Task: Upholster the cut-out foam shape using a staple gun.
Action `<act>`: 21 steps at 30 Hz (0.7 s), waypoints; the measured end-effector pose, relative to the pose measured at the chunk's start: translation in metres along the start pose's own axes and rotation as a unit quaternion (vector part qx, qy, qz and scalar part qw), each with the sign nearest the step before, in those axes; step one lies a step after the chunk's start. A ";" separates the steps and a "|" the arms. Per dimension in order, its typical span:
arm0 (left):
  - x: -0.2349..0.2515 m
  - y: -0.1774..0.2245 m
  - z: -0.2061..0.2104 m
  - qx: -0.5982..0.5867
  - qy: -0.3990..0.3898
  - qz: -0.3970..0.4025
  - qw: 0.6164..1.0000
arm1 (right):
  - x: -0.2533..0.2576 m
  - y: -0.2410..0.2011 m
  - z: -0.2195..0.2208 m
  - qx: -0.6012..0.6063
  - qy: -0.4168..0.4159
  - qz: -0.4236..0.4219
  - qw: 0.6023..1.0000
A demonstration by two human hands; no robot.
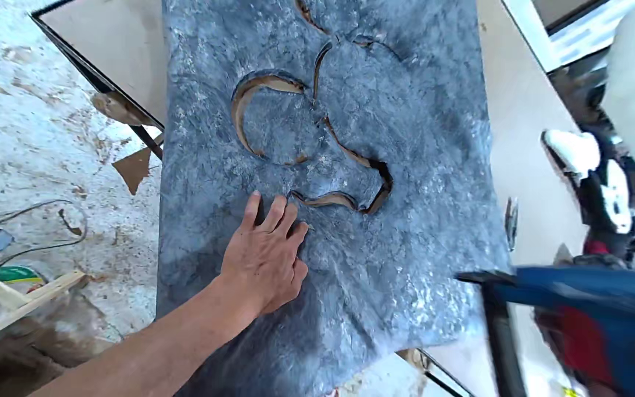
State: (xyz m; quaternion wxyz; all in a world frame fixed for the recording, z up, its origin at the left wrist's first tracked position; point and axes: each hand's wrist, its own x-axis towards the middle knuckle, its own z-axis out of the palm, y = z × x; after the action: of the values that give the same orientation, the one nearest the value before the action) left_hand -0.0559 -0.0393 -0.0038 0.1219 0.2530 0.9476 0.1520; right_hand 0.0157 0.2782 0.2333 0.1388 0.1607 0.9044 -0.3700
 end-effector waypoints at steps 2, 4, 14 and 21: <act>0.001 0.004 0.001 -0.004 0.012 -0.010 1.000 | 0.045 -0.037 0.030 -0.067 -0.092 0.043 0.993; 0.003 0.005 -0.001 -0.002 -0.001 -0.018 1.000 | 0.090 -0.064 0.061 -0.119 -0.161 0.080 0.976; 0.013 -0.007 -0.012 -0.040 -0.053 -0.024 0.997 | 0.199 -0.144 0.152 -0.202 -0.335 0.180 0.903; 0.012 -0.007 -0.004 -0.039 -0.003 -0.024 0.999 | 0.203 -0.150 0.170 -0.229 -0.316 0.207 0.897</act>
State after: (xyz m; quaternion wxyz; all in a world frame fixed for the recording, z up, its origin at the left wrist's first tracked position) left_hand -0.0702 -0.0399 -0.0039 0.1380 0.2259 0.9464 0.1854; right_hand -0.2056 0.0940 0.1349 0.5235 0.1826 0.8193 -0.1465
